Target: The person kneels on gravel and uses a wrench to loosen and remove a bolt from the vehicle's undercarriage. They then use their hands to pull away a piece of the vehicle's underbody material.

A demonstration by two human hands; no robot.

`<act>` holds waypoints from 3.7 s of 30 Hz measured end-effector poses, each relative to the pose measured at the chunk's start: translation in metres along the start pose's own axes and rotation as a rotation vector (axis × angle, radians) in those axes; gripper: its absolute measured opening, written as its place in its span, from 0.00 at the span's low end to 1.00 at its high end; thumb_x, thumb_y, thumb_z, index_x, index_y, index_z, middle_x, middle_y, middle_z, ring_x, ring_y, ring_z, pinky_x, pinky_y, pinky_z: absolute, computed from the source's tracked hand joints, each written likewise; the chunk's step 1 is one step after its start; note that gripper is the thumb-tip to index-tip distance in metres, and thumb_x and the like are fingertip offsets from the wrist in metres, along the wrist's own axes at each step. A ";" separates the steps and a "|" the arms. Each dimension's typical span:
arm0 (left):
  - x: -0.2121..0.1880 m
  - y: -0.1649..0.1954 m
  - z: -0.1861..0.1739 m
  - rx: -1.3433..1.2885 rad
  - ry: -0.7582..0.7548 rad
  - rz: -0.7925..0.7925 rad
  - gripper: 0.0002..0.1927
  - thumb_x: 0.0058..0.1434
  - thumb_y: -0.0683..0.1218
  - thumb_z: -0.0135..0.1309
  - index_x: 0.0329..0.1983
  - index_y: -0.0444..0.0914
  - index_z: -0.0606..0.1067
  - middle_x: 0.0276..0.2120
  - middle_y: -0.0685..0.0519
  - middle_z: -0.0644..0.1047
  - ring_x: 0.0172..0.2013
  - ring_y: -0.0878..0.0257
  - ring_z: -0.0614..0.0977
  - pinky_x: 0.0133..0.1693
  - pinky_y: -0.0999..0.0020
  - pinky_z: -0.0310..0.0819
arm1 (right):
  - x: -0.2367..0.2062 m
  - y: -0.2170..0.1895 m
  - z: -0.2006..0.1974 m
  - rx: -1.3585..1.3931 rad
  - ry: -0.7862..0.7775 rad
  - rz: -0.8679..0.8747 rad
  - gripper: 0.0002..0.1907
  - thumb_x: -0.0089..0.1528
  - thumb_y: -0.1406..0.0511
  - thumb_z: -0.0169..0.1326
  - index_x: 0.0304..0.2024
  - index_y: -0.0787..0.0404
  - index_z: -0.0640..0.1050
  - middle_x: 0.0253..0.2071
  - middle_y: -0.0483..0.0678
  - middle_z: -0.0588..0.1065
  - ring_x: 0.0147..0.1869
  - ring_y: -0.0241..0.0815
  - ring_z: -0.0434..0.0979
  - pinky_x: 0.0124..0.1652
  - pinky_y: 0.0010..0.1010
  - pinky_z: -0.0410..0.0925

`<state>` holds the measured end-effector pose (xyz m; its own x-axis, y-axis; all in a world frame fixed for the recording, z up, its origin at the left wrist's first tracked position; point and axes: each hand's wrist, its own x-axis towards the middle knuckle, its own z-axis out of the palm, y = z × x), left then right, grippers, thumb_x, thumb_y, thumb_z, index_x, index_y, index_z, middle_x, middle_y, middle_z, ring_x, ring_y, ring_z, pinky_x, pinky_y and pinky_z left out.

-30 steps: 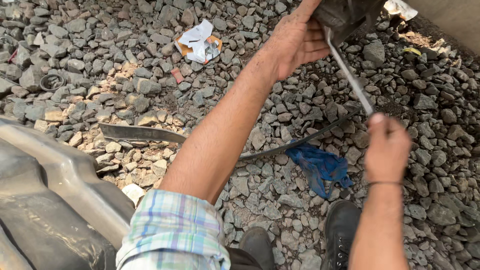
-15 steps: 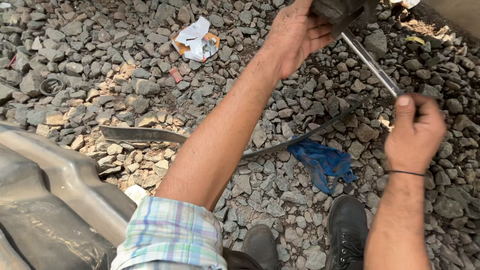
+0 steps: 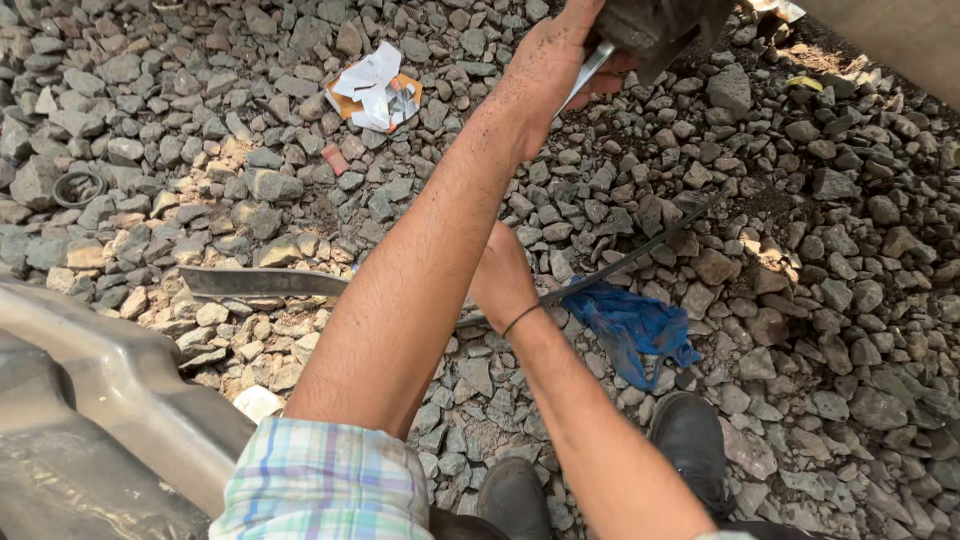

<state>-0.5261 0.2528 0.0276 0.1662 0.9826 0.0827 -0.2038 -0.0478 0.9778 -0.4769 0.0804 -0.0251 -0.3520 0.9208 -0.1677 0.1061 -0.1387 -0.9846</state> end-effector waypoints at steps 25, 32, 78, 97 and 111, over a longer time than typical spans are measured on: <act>0.027 -0.028 0.015 -0.753 -0.110 0.137 0.40 0.61 0.64 0.60 0.59 0.27 0.67 0.58 0.29 0.73 0.63 0.40 0.74 0.67 0.38 0.70 | -0.039 -0.033 -0.285 -0.615 0.618 -0.299 0.16 0.80 0.56 0.53 0.41 0.58 0.78 0.31 0.37 0.68 0.35 0.31 0.63 0.35 0.27 0.57; 0.020 -0.025 0.015 -0.729 -0.115 0.104 0.46 0.59 0.67 0.60 0.64 0.27 0.63 0.60 0.24 0.70 0.65 0.38 0.72 0.67 0.40 0.67 | -0.029 -0.017 -0.285 -0.795 0.775 -0.308 0.20 0.83 0.58 0.46 0.42 0.60 0.81 0.32 0.42 0.71 0.36 0.37 0.67 0.39 0.33 0.62; 0.001 0.000 -0.006 -0.272 -0.068 -0.044 0.54 0.51 0.79 0.56 0.65 0.34 0.68 0.61 0.34 0.76 0.60 0.49 0.80 0.57 0.53 0.73 | -0.044 -0.032 -0.013 -0.064 0.292 -0.052 0.20 0.74 0.60 0.38 0.51 0.64 0.79 0.43 0.51 0.80 0.39 0.39 0.73 0.38 0.33 0.68; 0.008 -0.012 0.006 -0.470 -0.091 0.082 0.56 0.61 0.72 0.54 0.69 0.22 0.55 0.62 0.22 0.67 0.63 0.36 0.74 0.64 0.42 0.73 | -0.046 -0.023 -0.270 -0.706 0.808 -0.214 0.22 0.79 0.51 0.46 0.42 0.61 0.75 0.34 0.40 0.68 0.35 0.34 0.64 0.35 0.29 0.60; 0.003 -0.001 0.007 -0.275 -0.032 0.009 0.53 0.59 0.76 0.49 0.67 0.26 0.61 0.61 0.25 0.71 0.61 0.38 0.79 0.59 0.47 0.76 | -0.062 -0.027 -0.106 -0.460 0.856 -0.129 0.19 0.77 0.59 0.39 0.38 0.63 0.75 0.29 0.43 0.73 0.30 0.34 0.70 0.30 0.31 0.67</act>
<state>-0.5184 0.2549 0.0278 0.1932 0.9759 0.1013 -0.4589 -0.0014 0.8885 -0.3591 0.0655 0.0176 0.3879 0.8973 0.2109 0.5306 -0.0303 -0.8471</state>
